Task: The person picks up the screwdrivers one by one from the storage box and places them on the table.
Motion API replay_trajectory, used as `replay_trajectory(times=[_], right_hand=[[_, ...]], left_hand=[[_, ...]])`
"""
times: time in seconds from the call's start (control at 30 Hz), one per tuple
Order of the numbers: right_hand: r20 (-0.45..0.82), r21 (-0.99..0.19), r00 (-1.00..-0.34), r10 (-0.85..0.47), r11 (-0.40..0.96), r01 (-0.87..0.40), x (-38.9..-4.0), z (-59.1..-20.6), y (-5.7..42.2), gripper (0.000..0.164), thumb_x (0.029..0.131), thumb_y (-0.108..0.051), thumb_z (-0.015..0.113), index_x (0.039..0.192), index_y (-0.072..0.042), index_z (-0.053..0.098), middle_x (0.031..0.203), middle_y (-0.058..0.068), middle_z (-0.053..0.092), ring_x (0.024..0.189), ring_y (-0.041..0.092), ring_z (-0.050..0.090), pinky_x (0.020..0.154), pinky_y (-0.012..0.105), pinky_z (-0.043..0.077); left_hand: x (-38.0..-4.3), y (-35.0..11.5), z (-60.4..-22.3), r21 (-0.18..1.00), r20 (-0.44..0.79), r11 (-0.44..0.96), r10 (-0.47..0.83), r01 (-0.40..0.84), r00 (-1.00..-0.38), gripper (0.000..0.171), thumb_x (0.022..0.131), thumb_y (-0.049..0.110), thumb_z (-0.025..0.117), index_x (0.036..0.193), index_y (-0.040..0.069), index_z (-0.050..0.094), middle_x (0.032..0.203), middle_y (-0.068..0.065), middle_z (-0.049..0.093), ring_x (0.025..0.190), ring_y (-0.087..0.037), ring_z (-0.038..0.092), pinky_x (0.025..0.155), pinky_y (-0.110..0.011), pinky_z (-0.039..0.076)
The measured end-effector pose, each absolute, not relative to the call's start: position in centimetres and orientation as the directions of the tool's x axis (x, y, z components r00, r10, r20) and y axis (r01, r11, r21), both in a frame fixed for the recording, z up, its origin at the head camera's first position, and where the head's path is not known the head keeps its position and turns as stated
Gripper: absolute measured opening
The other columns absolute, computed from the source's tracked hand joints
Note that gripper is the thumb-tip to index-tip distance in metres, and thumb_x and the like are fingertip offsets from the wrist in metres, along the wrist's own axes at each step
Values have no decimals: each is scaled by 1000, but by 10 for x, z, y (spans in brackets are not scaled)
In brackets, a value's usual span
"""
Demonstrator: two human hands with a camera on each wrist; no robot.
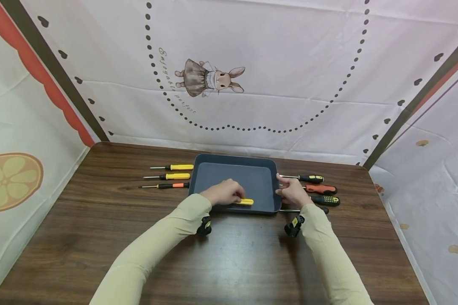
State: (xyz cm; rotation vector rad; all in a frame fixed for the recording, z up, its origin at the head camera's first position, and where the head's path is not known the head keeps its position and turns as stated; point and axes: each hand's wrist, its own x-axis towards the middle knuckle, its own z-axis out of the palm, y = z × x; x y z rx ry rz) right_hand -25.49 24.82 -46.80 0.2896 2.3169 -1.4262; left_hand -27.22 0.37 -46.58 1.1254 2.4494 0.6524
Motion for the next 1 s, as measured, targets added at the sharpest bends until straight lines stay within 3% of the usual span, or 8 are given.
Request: replay_trajectory(times=[0.27,0.67,1.0], right_hand=[[-445,-806,-895,-31,449,385,-255,-469,249,63,88,1,54,142,-20,29,127,27,47,113,35,50,79,42,49],[-449,-805,-892,-46,454,382,-253,-466,249,63,88,0,54,142,-18,28,132,28,42,115,36,48,78,41,50],[-442,-808,-896,-42,452,378,-254,-467,247,63,88,2,54,142,-18,28,128,29,46,105,35,56,76,41,50]], left_hand=[[-280,-23,-450,552,-24,565,746,613,-665,16,86,4,59,97,6,71,94,-5,68,79,-11,62,67,-22,49],[-273,-79,-435,479,151,552,714,683,-683,13,82,2,63,91,7,72,87,-2,67,79,-14,61,68,-26,49],[-263,-124,-435,492,161,626,618,605,-770,13,80,-1,65,89,6,72,85,-3,68,77,-14,61,69,-30,50]])
